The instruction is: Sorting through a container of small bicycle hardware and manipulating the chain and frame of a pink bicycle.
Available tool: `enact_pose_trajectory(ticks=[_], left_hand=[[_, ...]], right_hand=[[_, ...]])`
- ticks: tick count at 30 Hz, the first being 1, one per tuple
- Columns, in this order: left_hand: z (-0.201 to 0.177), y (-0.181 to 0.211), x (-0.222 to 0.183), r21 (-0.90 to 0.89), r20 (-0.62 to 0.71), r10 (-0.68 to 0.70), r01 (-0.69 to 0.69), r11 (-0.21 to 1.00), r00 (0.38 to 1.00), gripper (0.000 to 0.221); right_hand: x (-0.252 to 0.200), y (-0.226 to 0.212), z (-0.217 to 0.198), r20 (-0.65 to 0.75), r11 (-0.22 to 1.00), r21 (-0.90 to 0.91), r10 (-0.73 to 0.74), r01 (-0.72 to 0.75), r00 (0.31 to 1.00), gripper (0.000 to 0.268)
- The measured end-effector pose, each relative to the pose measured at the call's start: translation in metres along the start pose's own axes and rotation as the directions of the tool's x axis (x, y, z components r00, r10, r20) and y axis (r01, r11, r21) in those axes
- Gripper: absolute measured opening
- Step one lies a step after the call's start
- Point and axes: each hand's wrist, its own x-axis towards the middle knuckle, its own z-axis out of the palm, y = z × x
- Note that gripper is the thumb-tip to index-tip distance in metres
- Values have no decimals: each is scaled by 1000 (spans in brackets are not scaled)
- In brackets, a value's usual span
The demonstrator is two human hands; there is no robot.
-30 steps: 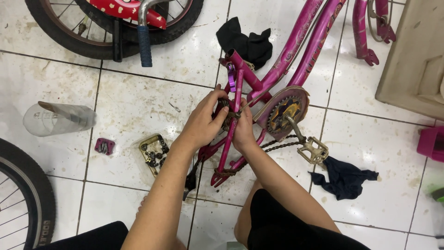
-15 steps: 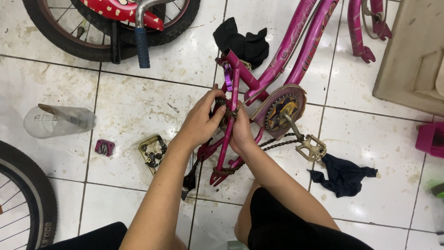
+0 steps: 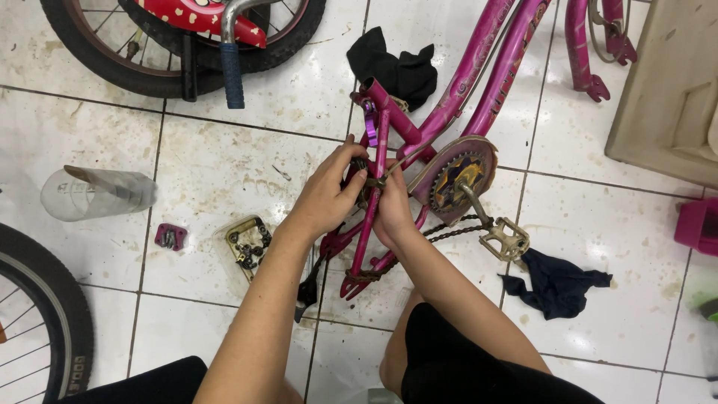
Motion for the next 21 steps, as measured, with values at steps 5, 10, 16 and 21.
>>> enact_pose_trajectory(ticks=[5,10,16,21], left_hand=[[0,-1,2,9,3,-4,4,1000,1000,29],[0,2,2,14,8,-14,14,1000,1000,29],[5,-16,6,18,20,-18,18,1000,1000,30],[2,-16,4,7,46,-43,43,999,998,31]], right_hand=[[1,-10,0,4,992,67,105,-105,994,7],[-1,-30,7,19,965,109,238,-239,971,9],[-12,-33,10,-2,955,152,257,-253,966,5],[-23,-9,3,81,997,-67,-38,43,996,26]])
